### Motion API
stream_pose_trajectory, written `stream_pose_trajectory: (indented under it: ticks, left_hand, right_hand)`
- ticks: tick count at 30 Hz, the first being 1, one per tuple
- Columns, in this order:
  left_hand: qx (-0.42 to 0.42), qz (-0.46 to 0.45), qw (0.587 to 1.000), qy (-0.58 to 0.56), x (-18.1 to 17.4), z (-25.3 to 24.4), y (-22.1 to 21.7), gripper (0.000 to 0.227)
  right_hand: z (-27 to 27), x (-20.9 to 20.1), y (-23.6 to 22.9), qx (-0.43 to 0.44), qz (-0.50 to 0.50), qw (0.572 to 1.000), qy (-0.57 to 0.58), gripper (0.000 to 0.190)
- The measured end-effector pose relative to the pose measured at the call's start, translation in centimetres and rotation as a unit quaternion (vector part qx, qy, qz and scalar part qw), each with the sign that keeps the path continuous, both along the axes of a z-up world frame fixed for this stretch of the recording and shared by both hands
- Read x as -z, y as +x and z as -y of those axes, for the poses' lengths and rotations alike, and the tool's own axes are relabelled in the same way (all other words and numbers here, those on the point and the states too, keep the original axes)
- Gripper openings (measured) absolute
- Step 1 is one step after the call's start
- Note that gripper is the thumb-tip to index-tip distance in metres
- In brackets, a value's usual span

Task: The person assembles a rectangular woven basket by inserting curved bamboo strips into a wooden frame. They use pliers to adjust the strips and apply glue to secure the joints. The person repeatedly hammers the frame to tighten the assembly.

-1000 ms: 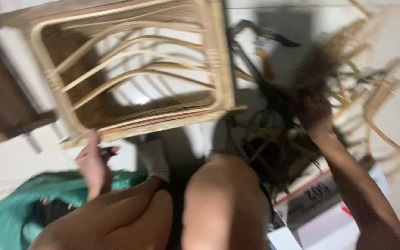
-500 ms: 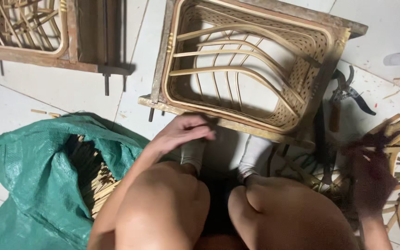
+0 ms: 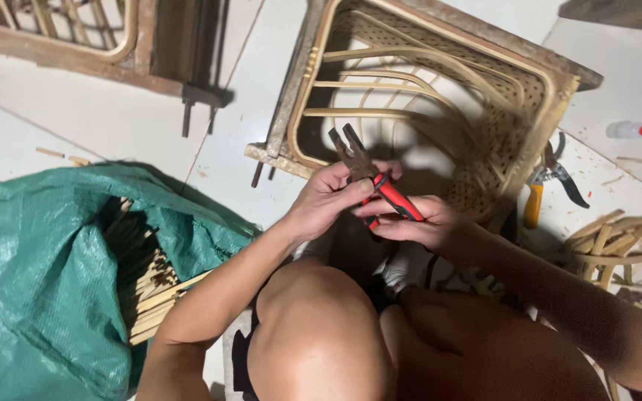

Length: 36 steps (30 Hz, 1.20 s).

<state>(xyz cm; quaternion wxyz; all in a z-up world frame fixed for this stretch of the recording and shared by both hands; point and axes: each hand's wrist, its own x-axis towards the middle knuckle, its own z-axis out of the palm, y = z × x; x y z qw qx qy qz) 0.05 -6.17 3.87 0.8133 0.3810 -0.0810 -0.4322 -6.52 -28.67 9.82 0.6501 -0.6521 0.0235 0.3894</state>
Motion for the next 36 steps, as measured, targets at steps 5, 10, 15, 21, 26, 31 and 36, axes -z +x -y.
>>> stream_pose_trajectory:
  ticks: [5, 10, 15, 21, 26, 31, 36]
  left_hand:
    - [-0.045, -0.015, 0.968, 0.245, 2.5, -2.7, -2.8, 0.026]
    - [-0.265, -0.062, 0.879, 0.392, 5.2, -4.9, -2.7, 0.032]
    - [-0.372, -0.105, 0.85, 0.358, 5.4, -3.3, -1.0, 0.036]
    - [-0.41, -0.07, 0.852, 0.318, 4.5, -2.1, -0.9, 0.033]
    - [-0.425, -0.036, 0.839, 0.339, 4.7, -2.0, -1.0, 0.04]
    - [-0.428, -0.065, 0.852, 0.293, 4.5, -2.0, -0.9, 0.039]
    - [-0.424, -0.069, 0.847, 0.314, 4.7, -2.1, -0.8, 0.039]
  right_hand:
    - [-0.4, -3.1, 4.3, -0.085, 0.01, 0.98, -0.18, 0.031]
    - [-1.4, -3.8, 8.9, -0.232, -0.047, 0.914, -0.33, 0.022]
    - [-3.3, -2.6, 11.8, -0.309, -0.021, 0.883, -0.352, 0.03]
    - [-4.3, -3.7, 13.1, -0.31, 0.034, 0.871, -0.381, 0.035]
    - [-5.6, -4.9, 14.3, -0.356, 0.004, 0.833, -0.424, 0.034]
    - [-6.6, -5.4, 14.8, -0.404, 0.01, 0.8, -0.444, 0.037]
    - [-6.5, -5.6, 15.3, -0.416, -0.017, 0.807, -0.419, 0.043]
